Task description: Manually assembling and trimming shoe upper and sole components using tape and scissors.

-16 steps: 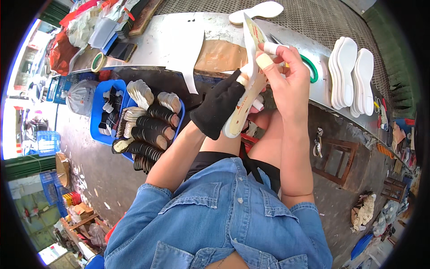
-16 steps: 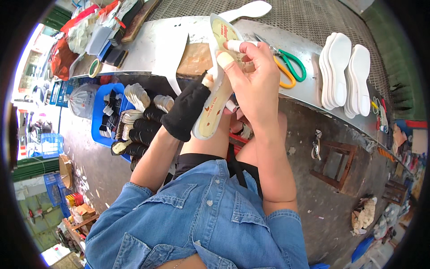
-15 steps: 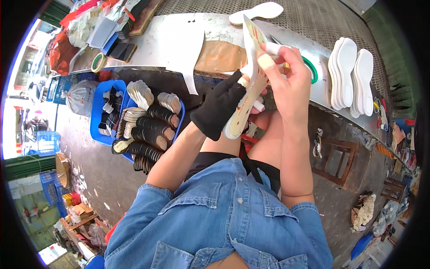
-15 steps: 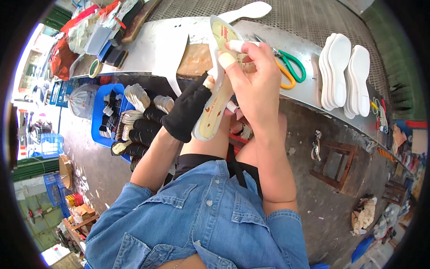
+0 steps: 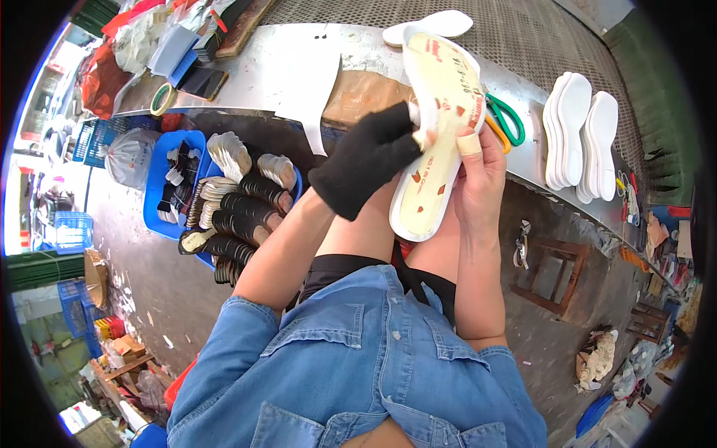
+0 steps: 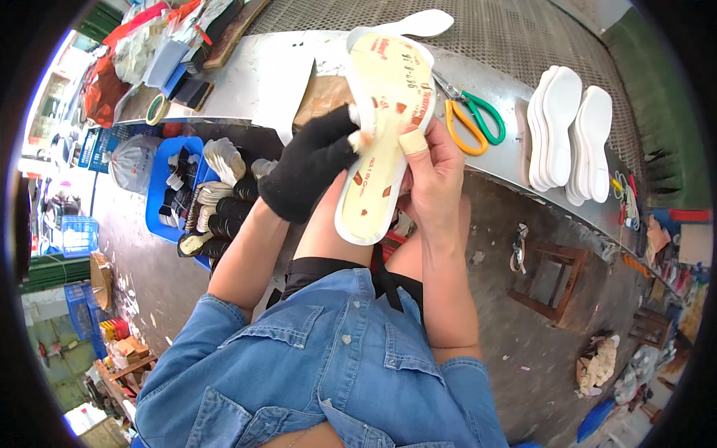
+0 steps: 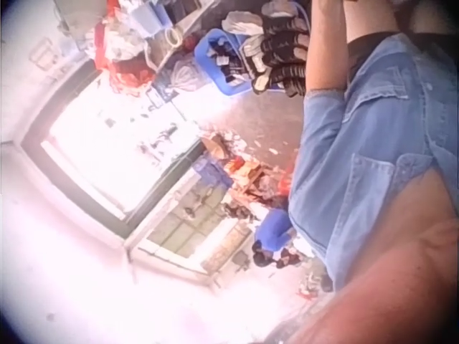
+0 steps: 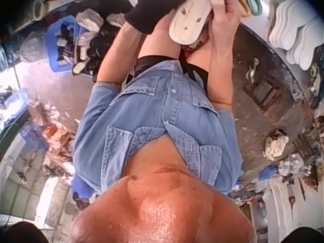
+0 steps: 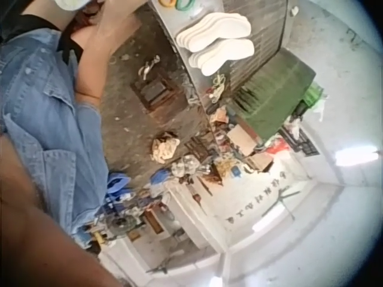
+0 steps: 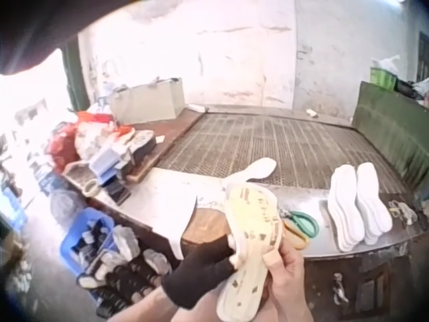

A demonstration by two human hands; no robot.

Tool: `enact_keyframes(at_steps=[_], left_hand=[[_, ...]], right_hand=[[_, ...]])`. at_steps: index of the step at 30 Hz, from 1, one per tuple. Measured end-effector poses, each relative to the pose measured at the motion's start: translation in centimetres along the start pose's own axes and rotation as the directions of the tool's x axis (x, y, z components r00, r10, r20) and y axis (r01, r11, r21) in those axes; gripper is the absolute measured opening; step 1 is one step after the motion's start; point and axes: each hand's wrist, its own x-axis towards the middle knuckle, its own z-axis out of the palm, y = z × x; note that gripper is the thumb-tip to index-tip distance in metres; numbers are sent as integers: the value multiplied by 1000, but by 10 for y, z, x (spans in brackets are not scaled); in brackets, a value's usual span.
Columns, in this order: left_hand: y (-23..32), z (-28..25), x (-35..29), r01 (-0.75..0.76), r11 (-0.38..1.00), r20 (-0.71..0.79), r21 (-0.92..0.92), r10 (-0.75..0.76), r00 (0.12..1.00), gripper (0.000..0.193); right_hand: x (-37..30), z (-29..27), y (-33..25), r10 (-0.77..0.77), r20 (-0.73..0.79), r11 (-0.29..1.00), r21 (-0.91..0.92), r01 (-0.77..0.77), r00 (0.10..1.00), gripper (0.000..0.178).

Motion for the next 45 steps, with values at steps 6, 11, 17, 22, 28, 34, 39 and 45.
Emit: enact_keyframes(at_steps=[6, 11, 17, 22, 28, 34, 39, 45], left_hand=[[-1, 0, -8, 75, 979, 50, 187, -86, 995, 25], [-12, 0, -11, 62, 984, 40, 167, -69, 997, 25], [2, 8, -1, 84, 990, -78, -116, -93, 993, 33], [-18, 6, -1, 112, 992, 43, 61, -114, 993, 38], [-26, 9, 25, 122, 698, -65, -706, -234, 970, 47], [0, 28, 34, -25, 914, -454, 405, 225, 862, 39], [2, 24, 28, 33, 973, -515, 226, 91, 852, 40], [7, 36, 23, 76, 958, -526, 275, 84, 846, 39]], right_hand=[[1, -17, 3, -13, 88, 993, -118, 23, 996, 35], [-2, -16, -1, 12, 84, 988, -155, 1, 996, 36], [5, -30, -4, 136, 150, 967, -234, -99, 979, 36], [13, -14, -18, -5, 47, 998, -58, 8, 999, 42], [2, 5, -13, -76, 100, 991, -101, 86, 992, 37], [0, 12, -7, -172, -30, 914, -378, 148, 985, 29], [0, -3, -8, -182, 38, 912, -366, 183, 983, 31], [2, -3, -27, -150, 25, 755, -643, 131, 988, 33]])
